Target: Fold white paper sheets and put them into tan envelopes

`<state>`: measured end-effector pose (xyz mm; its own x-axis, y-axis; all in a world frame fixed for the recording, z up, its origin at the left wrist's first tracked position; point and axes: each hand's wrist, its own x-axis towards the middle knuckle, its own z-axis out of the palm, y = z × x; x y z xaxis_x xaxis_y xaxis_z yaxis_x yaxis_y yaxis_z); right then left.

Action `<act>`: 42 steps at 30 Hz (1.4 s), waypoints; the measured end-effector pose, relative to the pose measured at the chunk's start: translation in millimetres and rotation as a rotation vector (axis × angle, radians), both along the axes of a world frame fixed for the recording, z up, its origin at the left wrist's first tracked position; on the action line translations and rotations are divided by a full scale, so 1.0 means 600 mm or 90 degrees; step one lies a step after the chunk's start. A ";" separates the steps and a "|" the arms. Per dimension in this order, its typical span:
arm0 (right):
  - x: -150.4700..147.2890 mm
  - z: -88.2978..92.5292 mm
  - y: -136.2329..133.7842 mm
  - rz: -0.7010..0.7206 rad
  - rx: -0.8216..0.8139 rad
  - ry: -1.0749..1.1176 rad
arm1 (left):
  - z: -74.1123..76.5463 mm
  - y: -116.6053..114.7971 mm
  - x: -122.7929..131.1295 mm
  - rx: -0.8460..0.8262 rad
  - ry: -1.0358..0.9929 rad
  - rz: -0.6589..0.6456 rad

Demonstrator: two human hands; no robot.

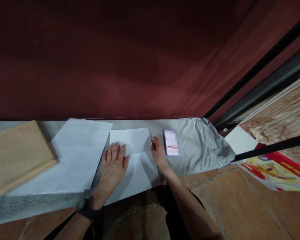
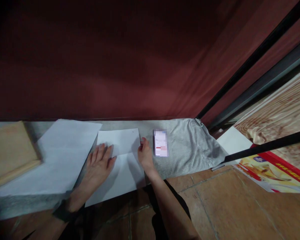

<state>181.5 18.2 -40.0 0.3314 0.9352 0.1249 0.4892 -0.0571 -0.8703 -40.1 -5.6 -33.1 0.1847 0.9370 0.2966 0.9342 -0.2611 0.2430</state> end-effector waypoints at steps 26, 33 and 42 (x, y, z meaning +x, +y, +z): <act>-0.035 0.009 -0.064 0.088 -0.059 -0.464 | 0.004 -0.015 -0.028 -0.060 -0.052 0.030; -0.084 0.016 -0.069 0.248 -0.018 -0.442 | 0.004 -0.017 0.046 -0.092 0.005 -0.108; -0.051 -0.001 -0.049 0.113 -0.046 -0.473 | -0.003 0.025 0.013 -0.058 0.005 0.006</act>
